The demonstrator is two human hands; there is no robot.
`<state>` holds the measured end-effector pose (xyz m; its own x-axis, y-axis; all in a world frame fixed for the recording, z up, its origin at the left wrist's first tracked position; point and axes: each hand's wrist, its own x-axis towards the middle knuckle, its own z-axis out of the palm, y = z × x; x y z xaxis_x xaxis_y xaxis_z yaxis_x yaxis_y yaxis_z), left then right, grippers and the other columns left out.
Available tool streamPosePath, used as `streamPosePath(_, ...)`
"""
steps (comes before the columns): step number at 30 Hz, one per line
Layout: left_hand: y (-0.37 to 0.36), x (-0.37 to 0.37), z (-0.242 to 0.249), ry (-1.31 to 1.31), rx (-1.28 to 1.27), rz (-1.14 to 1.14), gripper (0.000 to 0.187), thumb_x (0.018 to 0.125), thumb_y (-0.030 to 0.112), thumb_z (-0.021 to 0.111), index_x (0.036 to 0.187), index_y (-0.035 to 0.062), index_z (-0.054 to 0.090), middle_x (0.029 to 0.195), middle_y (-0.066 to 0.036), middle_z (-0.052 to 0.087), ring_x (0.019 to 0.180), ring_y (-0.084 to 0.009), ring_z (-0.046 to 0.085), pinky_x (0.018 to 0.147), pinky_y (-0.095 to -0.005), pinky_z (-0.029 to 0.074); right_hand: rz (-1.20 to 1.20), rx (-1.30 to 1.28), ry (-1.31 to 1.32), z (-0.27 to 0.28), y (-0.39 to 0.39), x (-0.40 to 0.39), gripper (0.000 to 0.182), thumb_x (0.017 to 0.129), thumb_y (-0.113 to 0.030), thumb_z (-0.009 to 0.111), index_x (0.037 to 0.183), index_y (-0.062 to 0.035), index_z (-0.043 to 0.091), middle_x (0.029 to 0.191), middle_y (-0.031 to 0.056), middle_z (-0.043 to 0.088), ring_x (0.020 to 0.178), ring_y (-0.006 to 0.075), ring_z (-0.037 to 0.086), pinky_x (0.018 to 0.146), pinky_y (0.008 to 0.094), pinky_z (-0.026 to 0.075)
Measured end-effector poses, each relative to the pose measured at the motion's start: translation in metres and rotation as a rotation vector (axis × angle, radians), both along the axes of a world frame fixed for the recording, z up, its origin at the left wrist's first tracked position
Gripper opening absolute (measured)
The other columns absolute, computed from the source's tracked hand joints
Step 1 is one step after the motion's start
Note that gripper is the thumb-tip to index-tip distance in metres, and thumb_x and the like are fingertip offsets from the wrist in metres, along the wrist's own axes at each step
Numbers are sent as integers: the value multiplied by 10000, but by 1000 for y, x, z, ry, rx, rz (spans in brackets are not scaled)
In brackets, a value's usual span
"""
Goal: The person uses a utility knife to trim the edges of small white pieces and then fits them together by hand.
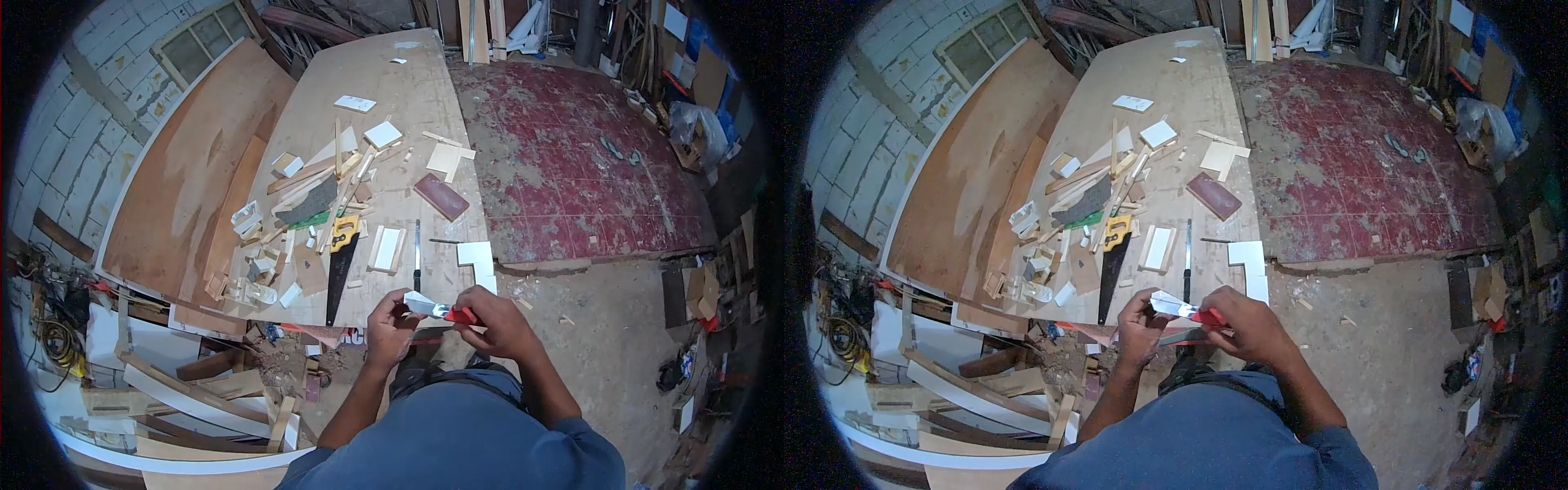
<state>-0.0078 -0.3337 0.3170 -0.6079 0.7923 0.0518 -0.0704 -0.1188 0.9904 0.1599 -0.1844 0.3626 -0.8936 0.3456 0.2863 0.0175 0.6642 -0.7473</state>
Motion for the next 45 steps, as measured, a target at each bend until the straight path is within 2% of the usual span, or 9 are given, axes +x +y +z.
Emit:
streamPosePath(1, -2, -6, 1, 97, 8, 0, 382, 816, -127, 637, 1173, -24, 550, 1051, -69, 626, 964, -122, 622, 853, -251, 500, 35, 71, 32, 2, -3, -8, 338, 783, -130, 726, 1060, -76, 539, 1001, 114, 595, 854, 321, 645, 700, 388, 531)
streamPosePath(5, -10, -32, 7, 103, 12, -52, 398, 792, -163, 628, 1153, -7, 566, 1034, -49, 602, 995, -110, 600, 840, -227, 482, 6, 133, 37, 15, -15, -36, 413, 694, -68, 758, 1048, -85, 546, 959, 101, 607, 829, 296, 638, 679, 369, 529)
streamPosePath(9, -13, -61, 10, 131, 50, -72, 404, 769, -184, 621, 1128, -2, 579, 1051, -51, 580, 997, -123, 606, 832, -233, 496, -27, 137, 22, 19, -23, -58, 410, 694, -71, 762, 1046, -89, 553, 967, 93, 606, 830, 291, 639, 675, 366, 528)
streamPosePath(11, -13, -73, 16, 348, 63, -48, 421, 751, -197, 614, 1119, 6, 590, 1079, -62, 569, 995, -136, 615, 824, -247, 515, -26, 162, 29, 19, -26, -68, 409, 695, -74, 766, 1045, -88, 555, 975, 91, 607, 834, 288, 640, 675, 361, 529)
streamPosePath(27, -22, -155, 16, 469, 78, -4, 404, 724, -122, 675, 1084, 57, 637, 1073, -97, 634, 979, -199, 654, 792, -298, 557, -99, 172, -12, 14, -46, -140, 422, 676, -59, 783, 1041, -88, 573, 985, 100, 627, 854, 278, 657, 702, 346, 547)
streamPosePath(29, -24, -166, 16, 507, 66, 3, 368, 747, -101, 683, 1075, 62, 645, 1063, -93, 634, 970, -191, 652, 780, -294, 559, -86, 165, 10, 12, -48, -149, 383, 732, -133, 761, 1061, -99, 567, 977, 91, 600, 834, 298, 644, 674, 377, 539)
streamPosePath(36, -35, -202, 9, 453, 84, -25, 284, 810, -52, 692, 1074, 45, 652, 1061, -98, 630, 935, -174, 653, 777, -292, 563, -177, 146, 48, 12, -57, -176, 371, 722, -95, 758, 1039, -96, 566, 957, 96, 606, 828, 296, 643, 669, 368, 530)
streamPosePath(38, -37, -210, 6, 350, 86, -77, 300, 812, -46, 697, 1097, 29, 637, 1072, -103, 630, 939, -159, 650, 771, -285, 564, -201, 82, 38, 12, -61, -180, 383, 676, -28, 763, 1004, -70, 570, 958, 122, 633, 830, 279, 663, 709, 342, 546)
streamPosePath(45, -40, -227, -5, 295, 193, -249, 339, 800, -78, 689, 1118, 9, 612, 1089, -103, 628, 977, -148, 638, 810, -262, 538, -126, 116, 19, 11, -75, -191, 393, 696, -81, 761, 1038, -91, 566, 949, 100, 613, 810, 295, 645, 670, 363, 530)
